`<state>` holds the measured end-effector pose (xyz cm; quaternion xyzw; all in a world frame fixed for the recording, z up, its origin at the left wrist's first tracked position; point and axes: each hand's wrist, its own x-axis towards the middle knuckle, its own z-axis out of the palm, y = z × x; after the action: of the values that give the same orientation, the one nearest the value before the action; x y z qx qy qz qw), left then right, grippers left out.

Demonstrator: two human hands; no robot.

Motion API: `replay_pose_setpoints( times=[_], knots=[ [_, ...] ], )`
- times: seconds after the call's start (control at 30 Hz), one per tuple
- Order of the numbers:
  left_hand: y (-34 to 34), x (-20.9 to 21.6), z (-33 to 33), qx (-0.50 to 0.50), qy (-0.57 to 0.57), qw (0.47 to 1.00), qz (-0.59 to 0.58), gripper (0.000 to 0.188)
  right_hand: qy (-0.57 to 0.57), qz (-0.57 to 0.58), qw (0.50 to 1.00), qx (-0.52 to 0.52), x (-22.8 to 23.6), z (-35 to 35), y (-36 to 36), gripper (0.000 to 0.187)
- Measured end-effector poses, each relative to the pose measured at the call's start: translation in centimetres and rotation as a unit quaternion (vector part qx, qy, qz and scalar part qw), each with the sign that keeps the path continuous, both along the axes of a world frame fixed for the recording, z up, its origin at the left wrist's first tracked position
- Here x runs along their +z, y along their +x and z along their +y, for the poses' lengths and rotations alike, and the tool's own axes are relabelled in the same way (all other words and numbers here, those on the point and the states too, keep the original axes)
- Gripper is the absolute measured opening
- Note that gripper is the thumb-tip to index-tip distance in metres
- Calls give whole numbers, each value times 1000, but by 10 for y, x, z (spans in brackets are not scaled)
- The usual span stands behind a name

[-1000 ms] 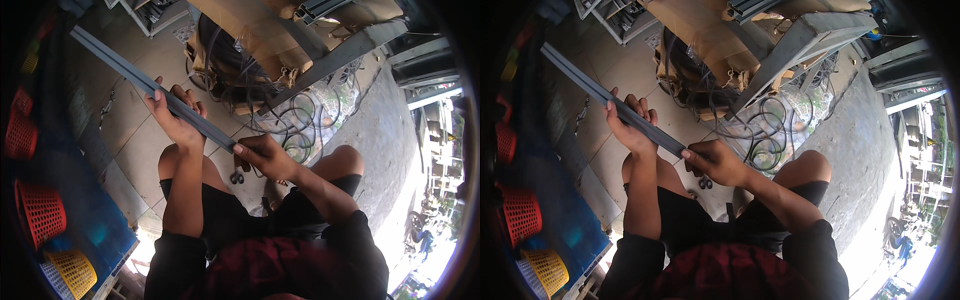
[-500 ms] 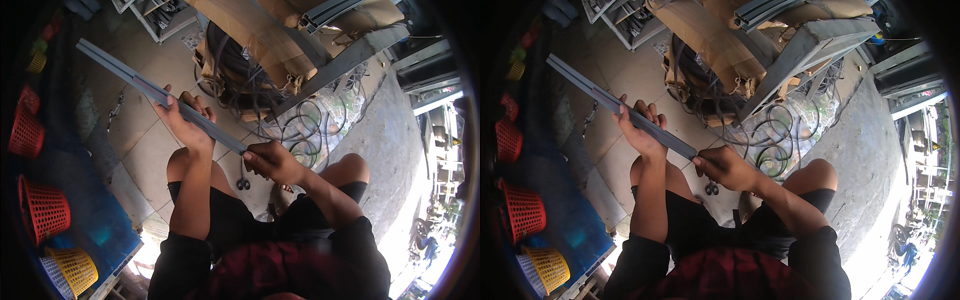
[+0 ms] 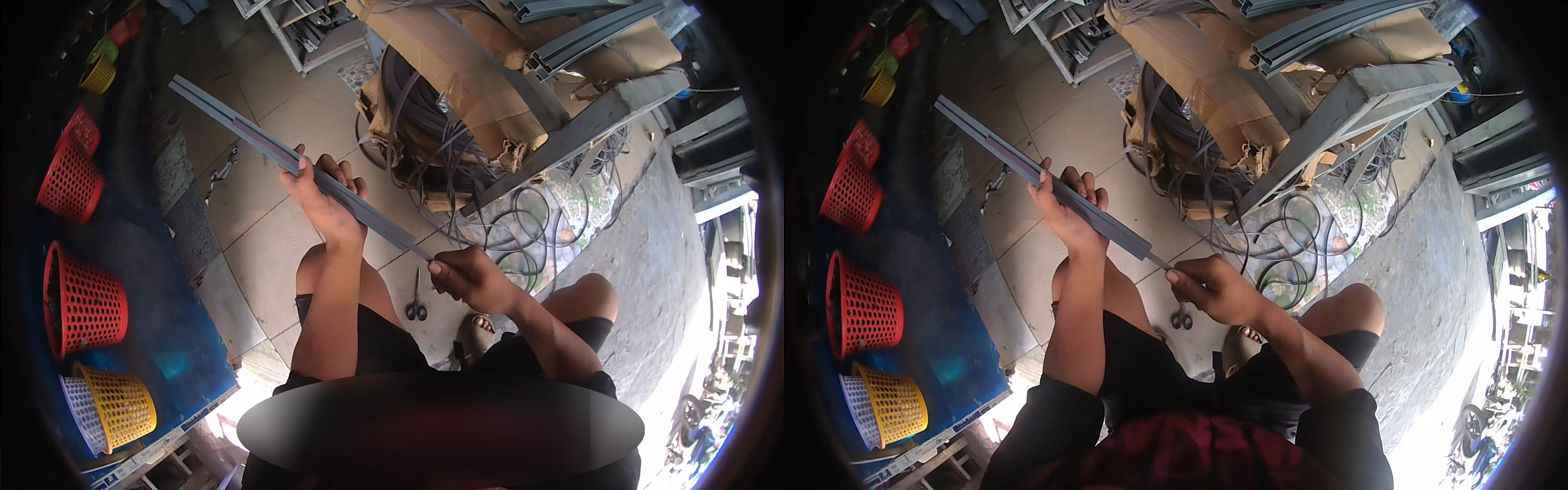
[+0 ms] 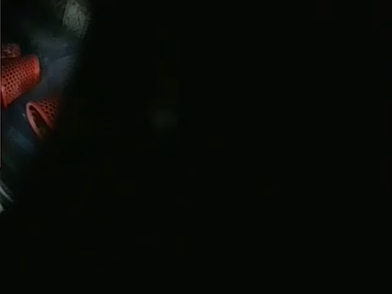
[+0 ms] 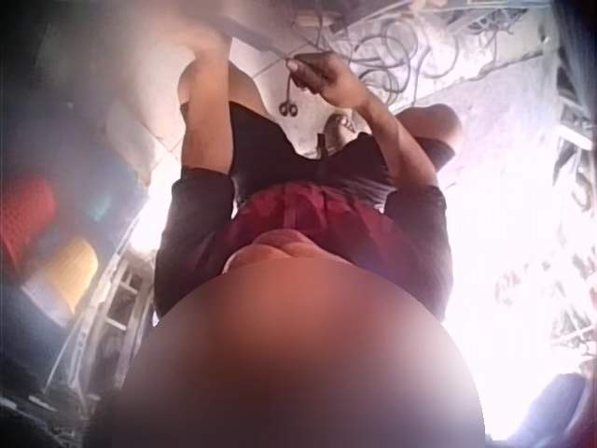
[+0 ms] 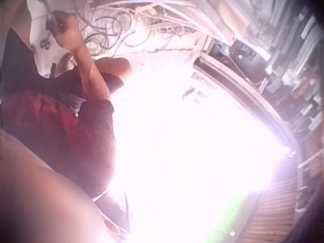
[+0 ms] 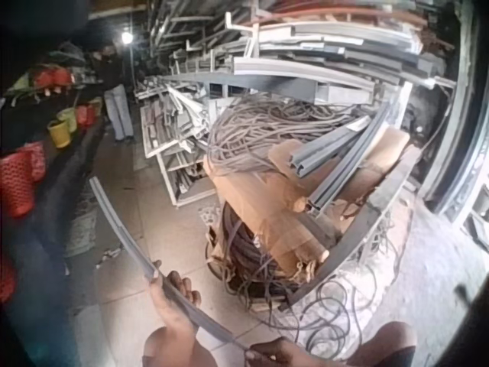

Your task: The person sits on the floor and uses a utility knife to strip the plastic sheath from a long metal profile. They then stand, walk to a cutting machine, and cut the profile to length before placing it on a workbench.

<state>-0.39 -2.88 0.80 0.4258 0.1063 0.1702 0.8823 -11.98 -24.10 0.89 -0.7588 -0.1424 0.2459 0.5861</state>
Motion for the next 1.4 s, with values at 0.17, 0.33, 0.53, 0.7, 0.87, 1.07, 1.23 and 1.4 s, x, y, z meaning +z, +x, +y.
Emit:
replay_pose_setpoints(
  times=[0.17, 0.33, 0.53, 0.7, 0.87, 1.07, 1.23, 1.4],
  knots=[
    [-14, 3, -18, -57, -2, 998, -24, 44, 14, 76, 997, -31, 3, 6, -4, 52],
    [-10, 6, 2, -62, -14, 996, -64, 46, 60, 66, 996, 9, -14, 2, -9, 59],
    [-10, 2, -1, -23, -26, 999, -11, 51, 35, 44, 998, 14, -7, -2, -10, 44],
    [-20, -2, -28, -104, -22, 994, -35, 48, 25, 100, 995, -17, 2, 1, -16, 48],
    [-6, -1, -13, -84, -33, 994, -63, 47, 13, 118, 992, 29, -6, -9, -10, 55],
    [-12, -9, -33, -113, -53, 992, -21, 45, 47, 49, 997, -37, -13, -5, -11, 51],
    [-8, -7, -31, -103, -25, 994, -24, 42, 37, 82, 996, 22, -12, -15, -5, 56],
    [-7, -10, -34, -90, -30, 995, -2, 43, 61, 27, 998, 6, -20, -11, 1, 52]
  ],
)
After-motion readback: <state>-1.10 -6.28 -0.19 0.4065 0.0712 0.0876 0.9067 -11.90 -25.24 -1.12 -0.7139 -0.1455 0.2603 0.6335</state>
